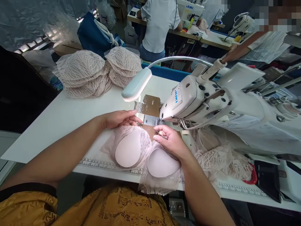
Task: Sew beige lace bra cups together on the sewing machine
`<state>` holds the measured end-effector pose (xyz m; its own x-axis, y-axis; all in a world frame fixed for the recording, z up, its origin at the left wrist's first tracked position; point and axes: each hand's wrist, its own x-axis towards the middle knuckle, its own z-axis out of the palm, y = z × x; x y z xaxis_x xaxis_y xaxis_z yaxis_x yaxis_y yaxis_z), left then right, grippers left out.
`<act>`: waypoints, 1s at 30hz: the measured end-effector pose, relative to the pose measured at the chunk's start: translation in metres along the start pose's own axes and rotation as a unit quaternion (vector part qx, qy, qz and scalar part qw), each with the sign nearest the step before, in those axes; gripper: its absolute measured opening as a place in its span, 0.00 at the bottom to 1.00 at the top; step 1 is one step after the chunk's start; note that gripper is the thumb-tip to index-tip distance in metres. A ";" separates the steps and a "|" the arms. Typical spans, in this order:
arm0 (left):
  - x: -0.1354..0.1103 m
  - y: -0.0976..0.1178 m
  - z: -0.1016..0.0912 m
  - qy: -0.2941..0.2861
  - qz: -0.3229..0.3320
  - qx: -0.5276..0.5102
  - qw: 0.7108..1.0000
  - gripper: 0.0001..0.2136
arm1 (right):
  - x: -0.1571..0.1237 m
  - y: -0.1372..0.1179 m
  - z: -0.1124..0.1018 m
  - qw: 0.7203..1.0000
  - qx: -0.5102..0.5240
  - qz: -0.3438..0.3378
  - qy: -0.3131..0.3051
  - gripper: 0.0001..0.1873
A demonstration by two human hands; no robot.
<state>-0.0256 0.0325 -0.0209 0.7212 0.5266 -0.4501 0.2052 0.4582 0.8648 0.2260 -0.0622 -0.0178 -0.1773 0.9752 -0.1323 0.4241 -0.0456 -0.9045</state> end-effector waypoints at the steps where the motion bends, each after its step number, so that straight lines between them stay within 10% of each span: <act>1: -0.001 0.000 -0.004 -0.010 -0.011 -0.022 1.000 0.29 | 0.000 -0.001 -0.001 1.000 -0.018 0.002 -0.001 0.16; 11: -0.012 0.010 -0.020 -0.054 -0.014 -0.040 0.998 0.32 | -0.024 -0.021 -0.027 0.963 -0.260 0.013 -0.076 0.10; 18: -0.019 0.014 -0.020 -0.061 0.017 0.005 0.998 0.33 | -0.049 -0.023 -0.039 0.895 -0.414 0.151 -0.075 0.14; 30: -0.020 0.008 0.003 -0.044 0.057 0.316 0.946 0.27 | -0.096 -0.003 -0.034 0.916 -0.362 0.156 -0.076 0.12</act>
<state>-0.0366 0.0237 -0.0046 0.8088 0.4725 -0.3502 0.4576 -0.1316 0.8794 0.2715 -0.1485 0.0116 -0.0456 0.8952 -0.4433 0.9433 -0.1075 -0.3142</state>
